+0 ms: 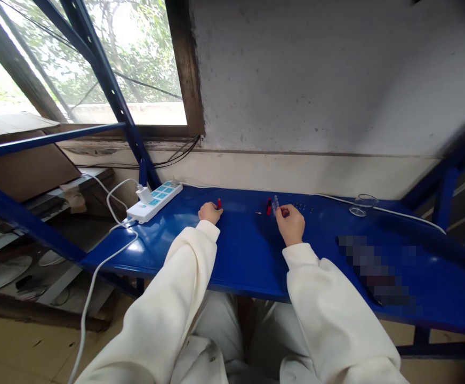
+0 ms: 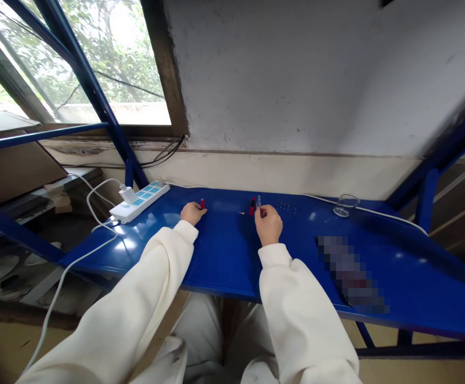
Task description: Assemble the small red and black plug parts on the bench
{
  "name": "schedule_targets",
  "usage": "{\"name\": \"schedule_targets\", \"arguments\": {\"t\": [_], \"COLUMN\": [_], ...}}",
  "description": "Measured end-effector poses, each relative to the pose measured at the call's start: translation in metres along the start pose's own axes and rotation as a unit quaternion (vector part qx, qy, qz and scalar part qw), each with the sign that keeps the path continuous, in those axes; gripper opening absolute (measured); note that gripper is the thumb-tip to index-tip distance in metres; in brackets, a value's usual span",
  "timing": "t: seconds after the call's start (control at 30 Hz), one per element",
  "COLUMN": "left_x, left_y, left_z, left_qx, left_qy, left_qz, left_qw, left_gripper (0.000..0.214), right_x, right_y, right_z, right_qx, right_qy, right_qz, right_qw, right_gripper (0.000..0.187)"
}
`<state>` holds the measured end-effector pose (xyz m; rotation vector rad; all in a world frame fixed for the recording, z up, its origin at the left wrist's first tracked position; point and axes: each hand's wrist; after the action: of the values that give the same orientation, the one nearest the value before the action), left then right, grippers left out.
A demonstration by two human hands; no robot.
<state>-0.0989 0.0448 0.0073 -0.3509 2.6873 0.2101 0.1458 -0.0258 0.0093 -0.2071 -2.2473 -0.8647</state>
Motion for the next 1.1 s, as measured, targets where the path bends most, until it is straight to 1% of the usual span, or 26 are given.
{"name": "schedule_targets", "arguments": {"t": [0.03,0.1,0.17,0.23,0.27,0.3,0.37,0.4,0.47,0.57,0.67,0.77,0.9,1.0,1.1], "left_x": [-0.001,-0.004,-0.013,-0.026,-0.034,-0.043,-0.06,-0.068,-0.082,-0.096,-0.103,-0.105,-0.107,-0.107,-0.107], "left_y": [-0.003,-0.013,-0.027,-0.044,-0.053,-0.061,-0.078,-0.085,-0.094,-0.099,-0.096,-0.091,-0.089,-0.089,-0.089], "left_z": [-0.002,-0.006,-0.009,-0.009,-0.007,-0.005,0.002,0.007,0.016,0.029,0.038,0.042,0.039,0.037,0.037], "left_qx": [-0.006,-0.032,-0.081,-0.141,-0.153,-0.152,-0.122,-0.102,-0.072,-0.056,-0.059,-0.069,-0.087,-0.099,-0.103], "left_qy": [-0.001,-0.011,-0.033,-0.049,-0.047,-0.04,-0.006,0.014,0.043,0.066,0.077,0.079,0.062,0.054,0.049], "left_qz": [-0.004,-0.014,-0.008,0.05,0.098,0.151,0.239,0.273,0.317,0.332,0.336,0.347,0.358,0.353,0.343], "left_qw": [1.0,0.999,0.996,0.988,0.982,0.976,0.963,0.956,0.945,0.939,0.937,0.932,0.928,0.929,0.932], "left_gripper": [0.031,0.044,0.048,0.04,0.035,0.03,0.025,0.026,0.035,0.048,0.05,0.044,0.027,0.018,0.013], "right_x": [-0.002,-0.006,-0.01,-0.013,-0.014,-0.014,-0.015,-0.015,-0.016,-0.02,-0.024,-0.026,-0.026,-0.025,-0.025], "right_y": [0.002,0.005,0.006,0.007,0.007,0.006,0.006,0.006,0.005,0.005,0.005,0.006,0.007,0.008,0.009], "right_z": [-0.002,-0.004,-0.005,-0.003,-0.001,0.0,0.004,0.006,0.01,0.014,0.017,0.02,0.022,0.023,0.024], "right_qx": [-0.001,0.018,0.052,0.081,0.092,0.102,0.117,0.123,0.129,0.124,0.11,0.096,0.098,0.099,0.099], "right_qy": [-0.015,-0.043,-0.075,-0.111,-0.127,-0.138,-0.147,-0.149,-0.152,-0.151,-0.139,-0.131,-0.134,-0.135,-0.136], "right_qz": [0.035,0.091,0.118,0.123,0.122,0.121,0.118,0.116,0.107,0.086,0.066,0.054,0.054,0.056,0.06], "right_qw": [0.999,0.995,0.989,0.983,0.98,0.978,0.975,0.974,0.974,0.977,0.982,0.985,0.985,0.984,0.984], "right_gripper": [0.024,0.022,0.021,0.023,0.024,0.025,0.027,0.028,0.029,0.029,0.028,0.026,0.025,0.025,0.025]}}
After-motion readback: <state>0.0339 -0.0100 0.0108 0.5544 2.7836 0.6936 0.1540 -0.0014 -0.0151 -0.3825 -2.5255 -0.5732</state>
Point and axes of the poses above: each hand's wrist, its own y-axis towards the middle knuckle, its own z-axis out of the palm, x = y × z, and after that the axes turned 6 degrees about y, right-handed
